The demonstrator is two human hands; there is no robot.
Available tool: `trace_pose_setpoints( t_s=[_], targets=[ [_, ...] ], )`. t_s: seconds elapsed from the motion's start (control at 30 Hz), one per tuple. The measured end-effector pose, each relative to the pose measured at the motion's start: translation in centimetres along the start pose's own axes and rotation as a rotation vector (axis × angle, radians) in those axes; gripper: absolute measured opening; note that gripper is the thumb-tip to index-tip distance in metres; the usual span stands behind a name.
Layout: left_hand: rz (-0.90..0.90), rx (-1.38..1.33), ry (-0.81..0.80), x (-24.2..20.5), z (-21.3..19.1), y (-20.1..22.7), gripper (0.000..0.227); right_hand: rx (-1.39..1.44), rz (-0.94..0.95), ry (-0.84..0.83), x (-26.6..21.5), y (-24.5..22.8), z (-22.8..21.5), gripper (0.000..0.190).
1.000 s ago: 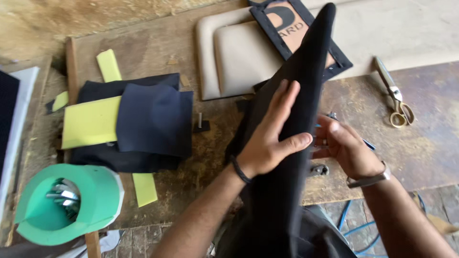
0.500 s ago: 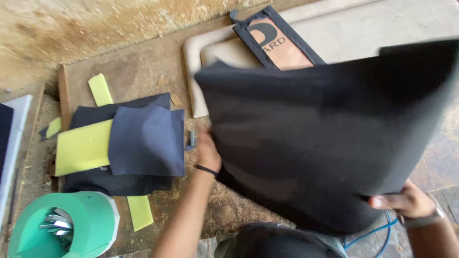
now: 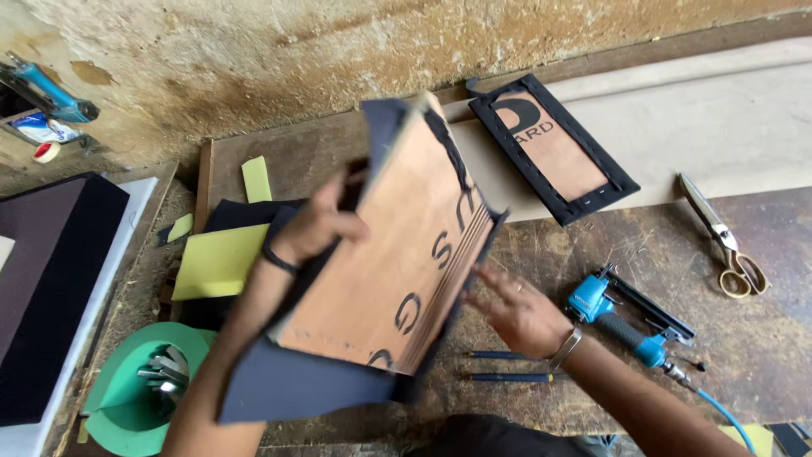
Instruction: The person staples black fabric onto the edges of a rectangular wooden sign using a pneumatic staple gun. They trim excess fabric with scissors and use pliers to pull the fabric taut before stapling.
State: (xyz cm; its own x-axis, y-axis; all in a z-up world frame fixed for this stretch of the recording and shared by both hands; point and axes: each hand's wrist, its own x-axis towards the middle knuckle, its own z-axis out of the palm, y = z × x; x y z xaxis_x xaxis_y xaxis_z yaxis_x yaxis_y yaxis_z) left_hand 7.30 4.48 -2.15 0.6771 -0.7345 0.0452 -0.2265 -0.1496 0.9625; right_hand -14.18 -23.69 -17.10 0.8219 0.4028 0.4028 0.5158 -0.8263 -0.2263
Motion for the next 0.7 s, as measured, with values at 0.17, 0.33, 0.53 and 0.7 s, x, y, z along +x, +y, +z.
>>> trace_pose_setpoints(
  t_s=[0.17, 0.33, 0.53, 0.7],
  targets=[
    [0.102, 0.129, -0.258, -2.2, 4.6, 1.4, 0.101, 0.100, -0.112, 0.362, 6.6, 2.5, -12.1, 0.071],
    [0.119, 0.418, -0.458, -3.7, 6.4, 4.4, 0.108, -0.034, -0.470, -0.111, 14.8, 0.4, -19.3, 0.094],
    [0.011, 0.385, -0.570, -4.8, 6.7, 6.7, 0.110, 0.075, 0.019, -0.975, 17.3, -0.2, -19.8, 0.031],
    [-0.340, 0.698, -0.420, -5.6, 5.8, 8.8, 0.080, 0.232, -0.208, -0.589, 16.9, 3.8, -18.4, 0.015]
  ],
)
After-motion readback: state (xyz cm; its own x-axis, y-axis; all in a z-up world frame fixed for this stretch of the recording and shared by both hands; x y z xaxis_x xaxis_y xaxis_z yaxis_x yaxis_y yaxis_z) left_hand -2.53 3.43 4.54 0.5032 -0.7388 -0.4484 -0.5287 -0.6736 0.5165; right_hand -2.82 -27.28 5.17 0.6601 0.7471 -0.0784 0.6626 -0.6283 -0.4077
